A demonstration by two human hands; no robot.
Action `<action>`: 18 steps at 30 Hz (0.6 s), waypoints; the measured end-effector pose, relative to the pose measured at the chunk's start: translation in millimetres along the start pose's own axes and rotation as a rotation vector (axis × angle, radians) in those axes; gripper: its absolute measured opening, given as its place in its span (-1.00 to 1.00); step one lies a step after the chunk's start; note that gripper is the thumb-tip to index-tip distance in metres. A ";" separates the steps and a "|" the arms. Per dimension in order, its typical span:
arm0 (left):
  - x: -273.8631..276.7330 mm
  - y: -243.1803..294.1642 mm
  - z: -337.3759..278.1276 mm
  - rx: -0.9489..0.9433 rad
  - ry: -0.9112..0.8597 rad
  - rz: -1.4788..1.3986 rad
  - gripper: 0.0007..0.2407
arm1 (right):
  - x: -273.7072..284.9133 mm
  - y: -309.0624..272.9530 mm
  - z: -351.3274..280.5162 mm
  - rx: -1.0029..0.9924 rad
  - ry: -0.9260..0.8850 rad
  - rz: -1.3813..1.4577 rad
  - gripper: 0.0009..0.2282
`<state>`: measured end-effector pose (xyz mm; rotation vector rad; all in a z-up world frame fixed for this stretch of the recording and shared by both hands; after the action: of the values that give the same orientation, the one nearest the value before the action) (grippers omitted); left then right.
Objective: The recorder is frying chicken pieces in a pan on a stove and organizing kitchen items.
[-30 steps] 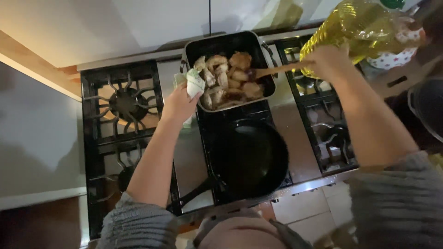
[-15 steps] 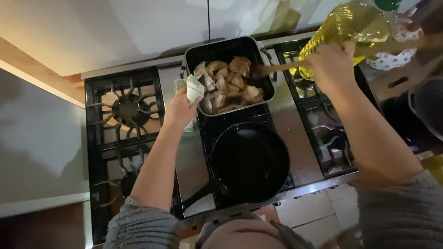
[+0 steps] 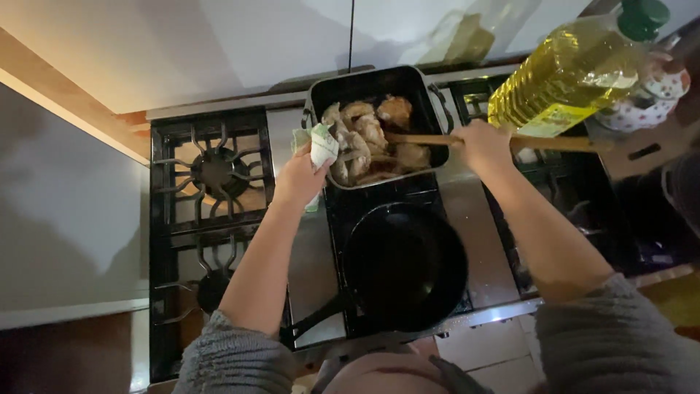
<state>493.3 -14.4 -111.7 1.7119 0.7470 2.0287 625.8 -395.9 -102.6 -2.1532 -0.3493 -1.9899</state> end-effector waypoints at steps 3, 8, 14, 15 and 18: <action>8.4 10.3 3.3 0.107 -0.040 0.024 -0.56 | 15.9 7.8 -22.4 0.108 0.280 -0.053 -0.82; -1.0 -3.4 1.3 0.021 -0.022 0.029 -0.56 | 72.9 14.3 -61.2 0.251 0.734 -0.269 -0.82; -5.6 -10.5 7.1 0.068 -0.105 0.076 -0.48 | 121.3 17.6 -74.5 0.288 0.607 -0.430 -0.92; -3.6 -8.2 8.3 0.067 -0.107 0.075 -0.48 | 132.7 6.6 -75.4 0.286 0.606 -0.432 -0.92; 4.1 1.1 5.1 0.051 -0.166 0.052 -0.55 | 142.3 -20.8 -64.8 0.199 0.311 -0.571 -0.90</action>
<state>497.6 -12.1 -107.3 1.9199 0.7122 1.8868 568.2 -388.9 44.1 -1.7076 -1.1550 -2.3975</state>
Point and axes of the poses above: each hand's wrist, its own z-axis towards the middle knuckle, its own x-axis out of the back of the hand, y = z × x, the point moved 1 cm from there along z, towards the middle knuckle, and after that the axes turned 4 degrees about y, right-handed, at the moved point
